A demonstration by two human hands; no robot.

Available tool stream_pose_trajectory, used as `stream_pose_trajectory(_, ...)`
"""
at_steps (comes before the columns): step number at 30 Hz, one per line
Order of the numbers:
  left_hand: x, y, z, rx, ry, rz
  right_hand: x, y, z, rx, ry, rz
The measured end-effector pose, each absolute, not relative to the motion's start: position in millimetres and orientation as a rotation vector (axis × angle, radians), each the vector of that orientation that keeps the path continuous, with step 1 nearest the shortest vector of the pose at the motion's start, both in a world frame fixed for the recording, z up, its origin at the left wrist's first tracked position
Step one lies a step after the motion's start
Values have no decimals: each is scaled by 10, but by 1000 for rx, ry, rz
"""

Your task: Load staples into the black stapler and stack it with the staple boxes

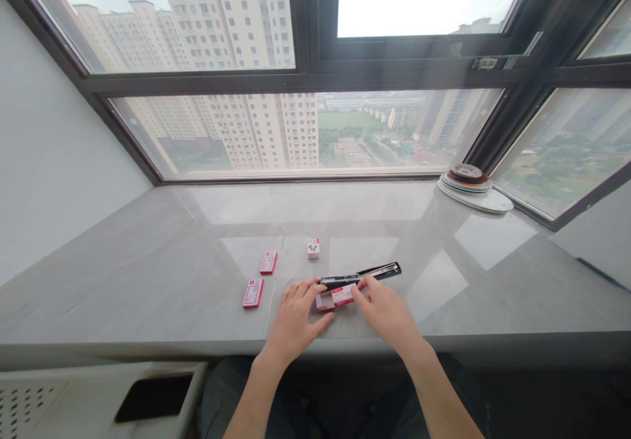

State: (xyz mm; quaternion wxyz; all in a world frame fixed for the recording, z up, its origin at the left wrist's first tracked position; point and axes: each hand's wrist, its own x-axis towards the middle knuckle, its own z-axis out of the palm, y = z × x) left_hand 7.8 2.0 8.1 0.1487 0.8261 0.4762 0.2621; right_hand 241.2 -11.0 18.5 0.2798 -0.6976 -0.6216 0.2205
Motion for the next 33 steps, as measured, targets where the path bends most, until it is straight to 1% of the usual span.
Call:
stream_pose_trajectory(4,53,15,85,2327,1359,786,2408,-56,168,-1888,-1684,604)
stream_pose_trajectory(8,11,28,95,2293,1343,796,2335,-34,181,-1746,-1651,636)
stream_pose_trajectory(13,34,34,111,2313,1351,781,2071,53,132,-1564,-1551,915)
stream_pose_trajectory(15,51,32,118,2314,1356,774,1978,87,101,-1540,-1471,961)
stream_pose_trajectory(19,76,25,136,2322,1358,763,1860,141,117,-1509,-1454,874)
stream_pose_trajectory(26,-4,-24,115,2260,1391,813,1821,125,366,-1522,-1683,677)
stream_pose_trajectory(30,-79,-28,92,2243,1452,770,1809,9,404,-1498,-2005,698)
stream_pose_trajectory(33,-95,4,95,2237,1431,714,1819,-46,366,-1544,-2091,737)
